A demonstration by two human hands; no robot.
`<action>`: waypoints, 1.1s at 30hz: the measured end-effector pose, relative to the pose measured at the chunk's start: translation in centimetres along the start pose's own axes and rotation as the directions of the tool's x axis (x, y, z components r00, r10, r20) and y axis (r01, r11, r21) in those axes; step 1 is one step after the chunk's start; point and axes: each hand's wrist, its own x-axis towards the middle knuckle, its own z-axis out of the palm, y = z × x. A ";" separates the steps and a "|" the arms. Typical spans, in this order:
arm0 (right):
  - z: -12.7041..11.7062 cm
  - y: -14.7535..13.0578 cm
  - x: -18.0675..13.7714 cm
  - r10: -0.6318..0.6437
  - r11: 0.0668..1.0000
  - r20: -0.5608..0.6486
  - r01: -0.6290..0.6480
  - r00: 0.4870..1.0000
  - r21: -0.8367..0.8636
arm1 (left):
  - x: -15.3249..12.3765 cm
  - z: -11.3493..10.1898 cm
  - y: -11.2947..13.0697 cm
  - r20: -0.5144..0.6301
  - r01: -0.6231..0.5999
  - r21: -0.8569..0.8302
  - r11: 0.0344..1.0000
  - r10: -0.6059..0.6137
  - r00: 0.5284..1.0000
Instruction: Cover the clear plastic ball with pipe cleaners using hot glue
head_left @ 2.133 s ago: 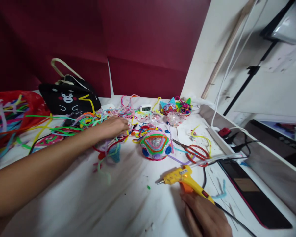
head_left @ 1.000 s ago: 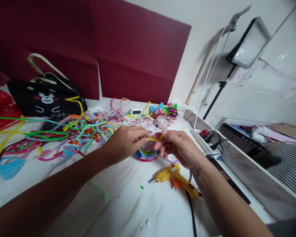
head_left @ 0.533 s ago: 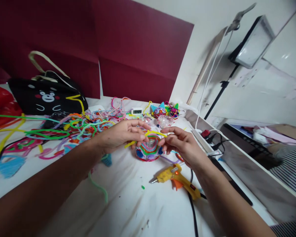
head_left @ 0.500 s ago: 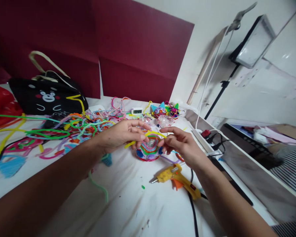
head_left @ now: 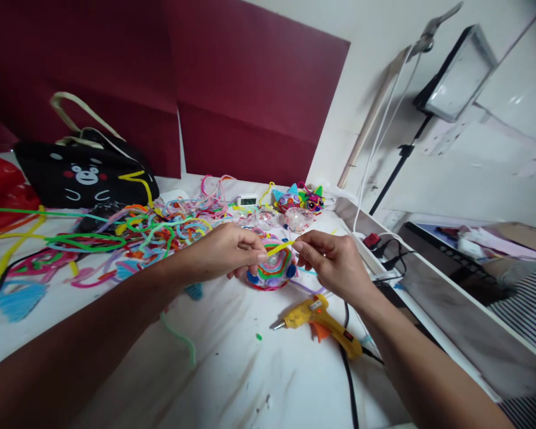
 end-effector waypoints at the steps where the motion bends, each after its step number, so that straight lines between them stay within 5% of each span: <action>1: 0.0 0.1 -0.1 0.000 1.000 -0.010 -0.001 1.000 -0.005 | -0.1 -0.1 0.2 -0.004 -0.005 -0.022 1.000 0.005 1.000; 7: 0.1 0.3 -0.6 -0.010 0.998 -0.043 0.007 0.999 -0.066 | -0.2 -0.1 0.7 -0.003 -0.016 -0.090 0.996 0.016 1.000; 14: 0.5 0.3 -0.5 -0.411 0.834 -0.003 0.374 0.912 -0.406 | -0.3 0.9 0.4 -0.153 -0.052 0.130 0.990 0.072 0.986; 24: 1.6 -0.5 -0.5 -0.236 0.922 0.011 0.228 0.972 -0.313 | -0.6 2.0 0.7 -0.245 -0.182 0.492 0.851 0.336 0.909; 28: 1.4 -0.4 -0.4 -0.138 0.962 -0.017 0.129 0.990 -0.242 | -0.1 2.2 0.1 -0.283 -0.123 0.363 0.924 0.235 0.930; 33: 1.5 0.6 0.0 0.014 0.998 -0.031 -0.016 0.999 -0.067 | 0.7 1.1 -1.2 0.011 -0.111 -0.100 0.989 0.113 0.994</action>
